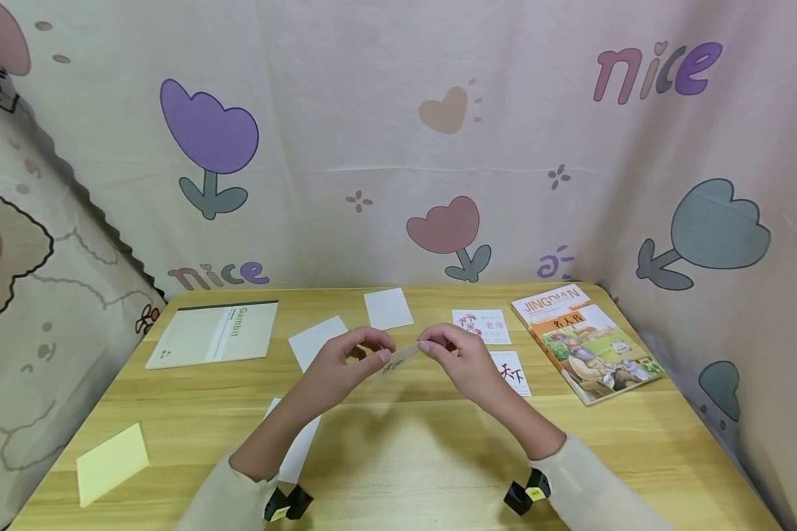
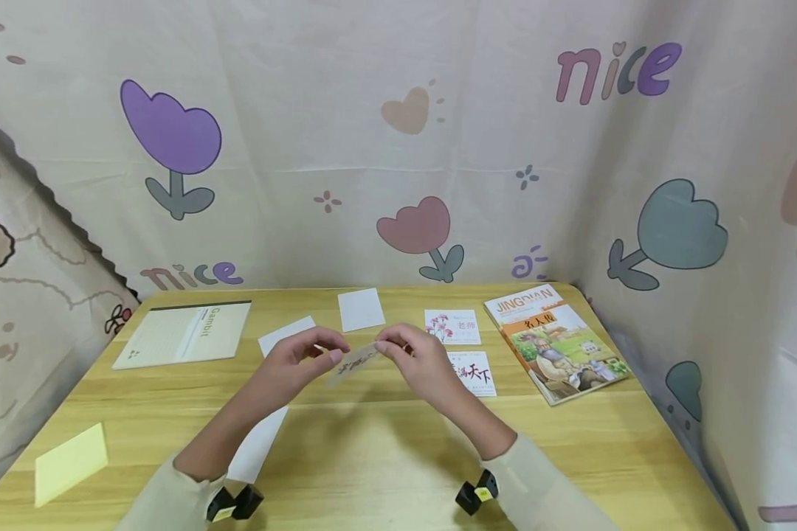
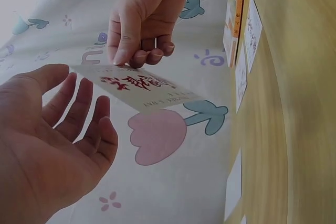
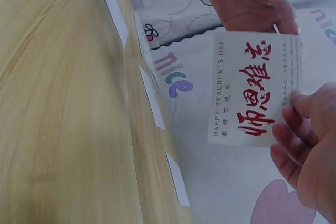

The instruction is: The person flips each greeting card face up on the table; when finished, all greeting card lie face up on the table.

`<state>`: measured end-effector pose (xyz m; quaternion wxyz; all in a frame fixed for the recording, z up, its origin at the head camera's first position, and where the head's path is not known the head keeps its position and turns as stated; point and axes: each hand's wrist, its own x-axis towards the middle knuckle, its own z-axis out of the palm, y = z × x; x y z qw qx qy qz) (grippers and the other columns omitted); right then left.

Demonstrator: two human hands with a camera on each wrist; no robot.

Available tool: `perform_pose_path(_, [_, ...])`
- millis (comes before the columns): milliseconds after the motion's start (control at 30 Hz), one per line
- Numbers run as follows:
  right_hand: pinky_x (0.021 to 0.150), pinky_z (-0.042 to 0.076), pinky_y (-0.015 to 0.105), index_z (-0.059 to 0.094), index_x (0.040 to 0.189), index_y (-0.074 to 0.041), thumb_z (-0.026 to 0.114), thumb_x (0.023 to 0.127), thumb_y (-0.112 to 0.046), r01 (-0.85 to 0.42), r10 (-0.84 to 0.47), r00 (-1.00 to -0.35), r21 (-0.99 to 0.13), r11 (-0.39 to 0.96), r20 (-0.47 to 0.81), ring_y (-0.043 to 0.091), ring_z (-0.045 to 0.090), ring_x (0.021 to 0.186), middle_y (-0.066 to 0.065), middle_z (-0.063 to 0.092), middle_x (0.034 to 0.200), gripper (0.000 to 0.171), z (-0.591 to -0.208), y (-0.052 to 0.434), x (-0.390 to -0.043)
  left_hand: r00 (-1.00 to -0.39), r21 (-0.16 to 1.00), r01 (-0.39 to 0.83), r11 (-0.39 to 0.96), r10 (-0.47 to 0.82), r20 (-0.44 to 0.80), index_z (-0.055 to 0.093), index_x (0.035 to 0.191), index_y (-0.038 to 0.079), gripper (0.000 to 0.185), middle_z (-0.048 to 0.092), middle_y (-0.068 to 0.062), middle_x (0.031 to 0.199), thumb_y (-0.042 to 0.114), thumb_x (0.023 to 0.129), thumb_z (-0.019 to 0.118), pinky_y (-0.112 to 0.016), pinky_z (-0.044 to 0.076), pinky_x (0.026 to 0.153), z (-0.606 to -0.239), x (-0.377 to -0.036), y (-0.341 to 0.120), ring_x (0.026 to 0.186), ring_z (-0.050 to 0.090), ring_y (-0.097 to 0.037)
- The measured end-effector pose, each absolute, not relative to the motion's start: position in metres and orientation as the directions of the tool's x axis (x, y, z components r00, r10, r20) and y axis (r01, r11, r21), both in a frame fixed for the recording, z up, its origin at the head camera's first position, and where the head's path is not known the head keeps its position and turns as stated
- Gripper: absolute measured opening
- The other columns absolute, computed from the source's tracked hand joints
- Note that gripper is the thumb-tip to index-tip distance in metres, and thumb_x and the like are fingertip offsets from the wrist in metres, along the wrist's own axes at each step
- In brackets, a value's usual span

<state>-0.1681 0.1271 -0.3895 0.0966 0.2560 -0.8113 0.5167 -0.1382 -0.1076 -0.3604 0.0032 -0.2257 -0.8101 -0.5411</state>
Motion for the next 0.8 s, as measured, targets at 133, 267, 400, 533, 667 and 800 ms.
perform_pose_path(133, [0.06, 0.045, 0.027, 0.066, 0.096, -0.027, 0.062, 0.092, -0.034, -0.504, -0.291, -0.859, -0.79, 0.348, 0.421, 0.013, 0.052, 0.07, -0.003, 0.062, 0.08, 0.009, -0.391, 0.126, -0.17, -0.901, 0.856, 0.379, 0.351, 0.35, 0.256, 0.065, 0.103, 0.026, 0.013, 0.064, 0.007, 0.099, 0.03, 0.091, 0.066, -0.036, 0.045, 0.074, -0.363, -0.139, -0.106, 0.09, 0.056, -0.017])
perform_pose_path(267, [0.057, 0.044, 0.026, 0.066, 0.096, -0.027, 0.063, 0.092, -0.033, -0.515, -0.284, -0.855, -0.771, 0.374, 0.434, 0.013, 0.051, 0.068, -0.004, 0.059, 0.077, 0.008, -0.393, 0.126, -0.17, -0.895, 0.814, 0.42, 0.402, 0.334, 0.297, 0.065, 0.101, 0.028, 0.011, 0.064, 0.012, 0.095, 0.027, 0.09, 0.067, -0.036, 0.044, 0.074, -0.365, -0.14, -0.104, 0.088, 0.057, -0.011])
perform_pose_path(400, [0.053, 0.042, 0.025, 0.066, 0.096, -0.028, 0.063, 0.092, -0.033, -0.518, -0.299, -0.853, -0.764, 0.384, 0.428, 0.012, 0.05, 0.065, -0.006, 0.056, 0.073, 0.008, -0.392, 0.126, -0.169, -0.902, 0.801, 0.421, 0.427, 0.288, 0.321, 0.065, 0.099, 0.026, 0.008, 0.064, 0.012, 0.093, 0.026, 0.092, 0.065, -0.033, 0.045, 0.071, -0.365, -0.141, -0.104, 0.085, 0.056, -0.011])
perform_pose_path(533, [0.044, 0.035, 0.023, 0.068, 0.095, -0.031, 0.064, 0.092, -0.033, -0.514, -0.338, -0.854, -0.744, 0.427, 0.396, 0.01, 0.045, 0.053, -0.007, 0.053, 0.063, 0.006, -0.39, 0.125, -0.165, -0.922, 0.819, 0.385, 0.425, 0.226, 0.315, 0.064, 0.1, 0.025, 0.007, 0.063, 0.009, 0.091, 0.026, 0.093, 0.063, -0.032, 0.046, 0.07, -0.366, -0.143, -0.105, 0.084, 0.057, -0.014])
perform_pose_path(667, [0.044, 0.036, 0.022, 0.07, 0.096, -0.033, 0.066, 0.09, -0.029, -0.523, -0.433, -0.839, -0.71, 0.471, 0.33, 0.008, 0.046, 0.053, -0.011, 0.053, 0.064, 0.007, -0.389, 0.124, -0.161, -0.946, 0.865, 0.317, 0.389, 0.189, 0.262, 0.064, 0.101, 0.024, 0.008, 0.063, 0.003, 0.09, 0.025, 0.094, 0.061, -0.033, 0.049, 0.067, -0.368, -0.145, -0.106, 0.081, 0.058, -0.019])
perform_pose_path(800, [0.052, 0.044, 0.024, 0.067, 0.099, -0.031, 0.066, 0.09, -0.03, -0.5, -0.525, -0.817, -0.747, 0.437, 0.24, 0.009, 0.051, 0.063, -0.012, 0.057, 0.074, 0.009, -0.39, 0.12, -0.16, -0.948, 0.886, 0.286, 0.364, 0.244, 0.206, 0.065, 0.104, 0.02, 0.011, 0.063, 0.001, 0.09, 0.025, 0.094, 0.06, -0.034, 0.052, 0.062, -0.37, -0.144, -0.102, 0.078, 0.058, -0.022])
